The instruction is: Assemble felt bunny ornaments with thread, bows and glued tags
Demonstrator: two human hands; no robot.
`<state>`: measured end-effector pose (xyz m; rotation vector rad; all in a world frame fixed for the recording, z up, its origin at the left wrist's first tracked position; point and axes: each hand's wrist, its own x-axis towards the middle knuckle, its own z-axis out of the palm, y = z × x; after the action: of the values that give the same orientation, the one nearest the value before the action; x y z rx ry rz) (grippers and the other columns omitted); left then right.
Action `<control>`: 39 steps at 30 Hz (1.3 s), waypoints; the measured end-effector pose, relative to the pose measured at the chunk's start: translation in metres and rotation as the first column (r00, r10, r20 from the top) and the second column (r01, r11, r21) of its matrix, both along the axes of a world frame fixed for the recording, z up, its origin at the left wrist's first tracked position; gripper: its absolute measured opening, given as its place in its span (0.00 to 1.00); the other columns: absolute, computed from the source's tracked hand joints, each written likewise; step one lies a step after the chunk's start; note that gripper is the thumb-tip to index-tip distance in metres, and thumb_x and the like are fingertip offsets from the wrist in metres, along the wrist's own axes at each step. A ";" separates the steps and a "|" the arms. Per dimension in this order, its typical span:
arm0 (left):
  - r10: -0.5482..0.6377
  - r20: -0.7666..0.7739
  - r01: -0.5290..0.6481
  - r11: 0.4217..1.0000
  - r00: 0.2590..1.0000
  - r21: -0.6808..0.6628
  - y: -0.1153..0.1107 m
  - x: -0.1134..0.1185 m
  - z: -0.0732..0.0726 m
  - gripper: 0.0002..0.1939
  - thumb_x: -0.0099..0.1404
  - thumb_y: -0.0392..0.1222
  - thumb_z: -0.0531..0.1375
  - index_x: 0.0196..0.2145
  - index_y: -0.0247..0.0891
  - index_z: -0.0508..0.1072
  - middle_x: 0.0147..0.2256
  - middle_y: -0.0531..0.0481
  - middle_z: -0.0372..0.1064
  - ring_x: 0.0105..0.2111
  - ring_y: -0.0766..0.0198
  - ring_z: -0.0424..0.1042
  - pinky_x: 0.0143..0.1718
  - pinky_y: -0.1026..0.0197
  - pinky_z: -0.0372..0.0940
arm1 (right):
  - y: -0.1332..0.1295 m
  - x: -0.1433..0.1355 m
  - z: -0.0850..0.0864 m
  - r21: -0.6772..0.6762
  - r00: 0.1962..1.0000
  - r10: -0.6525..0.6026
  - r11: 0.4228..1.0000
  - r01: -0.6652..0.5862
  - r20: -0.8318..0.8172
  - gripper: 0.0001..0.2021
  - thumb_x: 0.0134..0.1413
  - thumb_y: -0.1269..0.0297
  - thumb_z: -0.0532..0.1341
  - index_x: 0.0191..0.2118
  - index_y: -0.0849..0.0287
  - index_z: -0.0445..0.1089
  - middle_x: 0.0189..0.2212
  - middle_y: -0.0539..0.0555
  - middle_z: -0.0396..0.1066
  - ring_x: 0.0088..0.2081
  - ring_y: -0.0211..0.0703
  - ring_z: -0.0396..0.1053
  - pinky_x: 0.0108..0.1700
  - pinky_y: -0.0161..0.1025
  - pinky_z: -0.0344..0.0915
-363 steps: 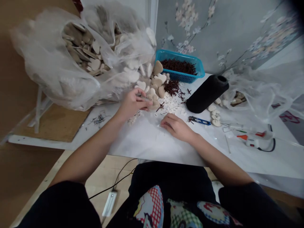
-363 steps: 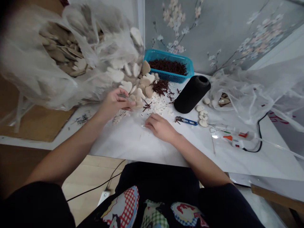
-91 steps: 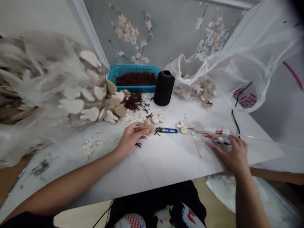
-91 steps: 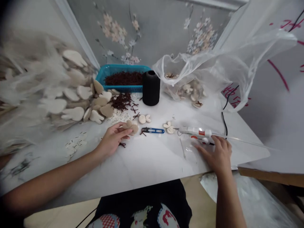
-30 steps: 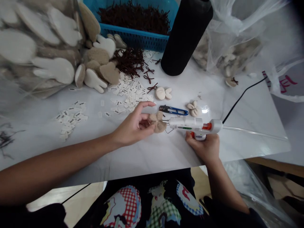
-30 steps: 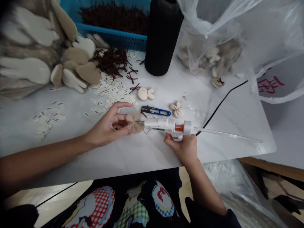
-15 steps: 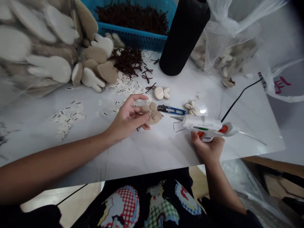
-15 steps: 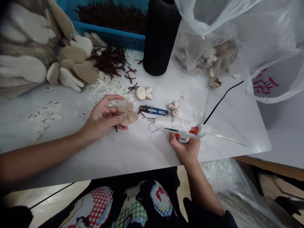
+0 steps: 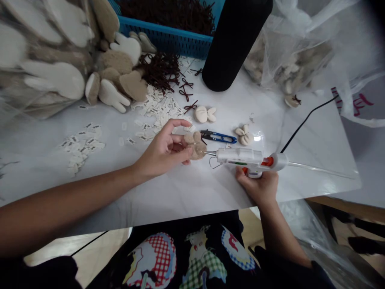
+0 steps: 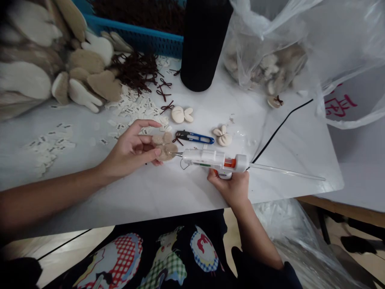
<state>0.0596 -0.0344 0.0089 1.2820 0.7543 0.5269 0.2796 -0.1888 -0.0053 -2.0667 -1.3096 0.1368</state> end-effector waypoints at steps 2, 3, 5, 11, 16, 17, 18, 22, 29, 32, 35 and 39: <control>0.000 -0.003 0.000 1.000 1.000 -0.003 0.000 0.000 0.001 0.28 0.56 0.39 0.67 0.52 0.42 0.60 0.31 0.54 0.75 0.26 0.66 0.74 0.27 0.65 0.72 | 0.000 -0.001 0.001 -0.007 1.000 -0.003 1.000 0.003 0.000 0.18 0.42 0.56 0.63 0.13 0.57 0.60 0.10 0.47 0.62 0.14 0.37 0.63 0.17 0.32 0.56; -0.001 -0.006 0.001 1.000 1.000 -0.004 -0.001 0.001 0.001 0.28 0.56 0.39 0.67 0.52 0.42 0.60 0.31 0.54 0.75 0.26 0.67 0.74 0.27 0.66 0.72 | 0.001 -0.001 0.002 -0.011 1.000 -0.007 1.000 0.007 0.002 0.18 0.42 0.56 0.62 0.12 0.57 0.59 0.09 0.47 0.62 0.13 0.37 0.62 0.17 0.32 0.56; -0.004 -0.005 0.004 1.000 1.000 -0.001 -0.001 0.001 0.001 0.28 0.56 0.39 0.67 0.51 0.42 0.60 0.31 0.54 0.75 0.26 0.67 0.74 0.26 0.67 0.72 | 0.001 -0.002 0.002 -0.013 1.000 -0.010 1.000 0.010 0.014 0.18 0.41 0.56 0.62 0.12 0.57 0.57 0.09 0.46 0.60 0.13 0.37 0.62 0.17 0.32 0.56; 0.004 -0.003 -0.004 1.000 1.000 0.007 -0.001 0.001 0.001 0.28 0.56 0.40 0.67 0.52 0.41 0.61 0.31 0.54 0.75 0.25 0.67 0.74 0.26 0.66 0.73 | 0.001 -0.002 0.002 0.009 1.000 -0.008 1.000 0.007 0.026 0.19 0.41 0.57 0.62 0.11 0.57 0.56 0.08 0.46 0.59 0.12 0.36 0.60 0.17 0.31 0.54; 0.001 0.006 -0.001 1.000 1.000 0.011 0.000 0.000 0.001 0.29 0.56 0.40 0.66 0.52 0.41 0.60 0.31 0.53 0.74 0.26 0.66 0.75 0.26 0.65 0.73 | 0.000 -0.002 0.002 0.000 1.000 -0.021 1.000 0.021 0.013 0.18 0.41 0.57 0.62 0.11 0.57 0.57 0.09 0.46 0.60 0.14 0.37 0.61 0.18 0.32 0.55; -0.002 0.006 0.002 1.000 1.000 0.009 0.000 0.000 0.001 0.28 0.56 0.40 0.66 0.52 0.41 0.60 0.31 0.54 0.74 0.26 0.66 0.75 0.26 0.65 0.73 | 0.000 -0.001 0.002 -0.002 1.000 -0.021 1.000 0.021 0.012 0.18 0.41 0.57 0.62 0.12 0.57 0.58 0.10 0.47 0.61 0.14 0.37 0.62 0.18 0.32 0.55; -0.005 0.008 0.005 1.000 1.000 0.008 0.001 0.000 0.001 0.28 0.56 0.40 0.67 0.52 0.41 0.60 0.31 0.54 0.74 0.26 0.66 0.75 0.26 0.65 0.73 | -0.001 -0.001 0.001 -0.003 1.000 -0.021 1.000 0.021 0.011 0.17 0.42 0.57 0.62 0.12 0.58 0.59 0.10 0.47 0.62 0.14 0.38 0.63 0.18 0.32 0.55; 0.003 0.016 -0.003 1.000 1.000 0.001 0.001 -0.001 0.000 0.29 0.55 0.40 0.67 0.52 0.40 0.61 0.31 0.53 0.74 0.26 0.65 0.75 0.26 0.65 0.73 | -0.002 0.001 -0.001 -0.018 0.999 -0.036 0.999 0.036 0.011 0.17 0.41 0.56 0.62 0.13 0.57 0.60 0.10 0.47 0.63 0.15 0.40 0.65 0.19 0.33 0.57; 0.006 0.033 -0.005 1.000 0.999 -0.011 0.001 0.000 0.002 0.29 0.54 0.40 0.67 0.51 0.40 0.61 0.32 0.52 0.74 0.27 0.64 0.75 0.26 0.64 0.73 | 0.000 -0.001 0.002 -0.009 0.999 -0.049 0.999 0.049 -0.016 0.17 0.41 0.56 0.62 0.12 0.57 0.59 0.10 0.47 0.62 0.14 0.39 0.63 0.18 0.33 0.56; 0.004 0.039 -0.003 1.000 0.999 -0.014 0.002 0.000 0.002 0.29 0.54 0.41 0.67 0.51 0.41 0.61 0.33 0.52 0.75 0.28 0.63 0.76 0.26 0.64 0.73 | 0.000 0.000 0.002 0.008 0.999 -0.039 0.999 0.039 -0.014 0.17 0.41 0.57 0.62 0.12 0.57 0.58 0.10 0.47 0.61 0.14 0.38 0.62 0.18 0.33 0.55; -0.001 0.046 0.002 1.000 0.999 -0.007 0.002 -0.002 0.002 0.30 0.54 0.40 0.67 0.52 0.41 0.61 0.33 0.52 0.75 0.29 0.63 0.76 0.26 0.64 0.73 | 0.001 -0.001 0.001 0.019 1.000 -0.018 1.000 0.018 -0.002 0.17 0.42 0.58 0.62 0.12 0.57 0.58 0.09 0.47 0.61 0.14 0.38 0.61 0.18 0.33 0.56; 0.045 0.099 -0.048 0.998 0.994 0.035 -0.001 -0.008 0.003 0.30 0.54 0.40 0.67 0.52 0.43 0.61 0.30 0.54 0.75 0.26 0.64 0.75 0.25 0.63 0.72 | 0.001 -0.003 0.000 0.029 0.997 -0.046 0.999 0.044 0.056 0.17 0.41 0.57 0.63 0.12 0.57 0.59 0.09 0.47 0.61 0.13 0.40 0.63 0.19 0.34 0.56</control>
<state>0.0516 -0.0350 0.0123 1.2662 0.6962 0.6400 0.2765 -0.1878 -0.0055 -2.0891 -1.2902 0.0406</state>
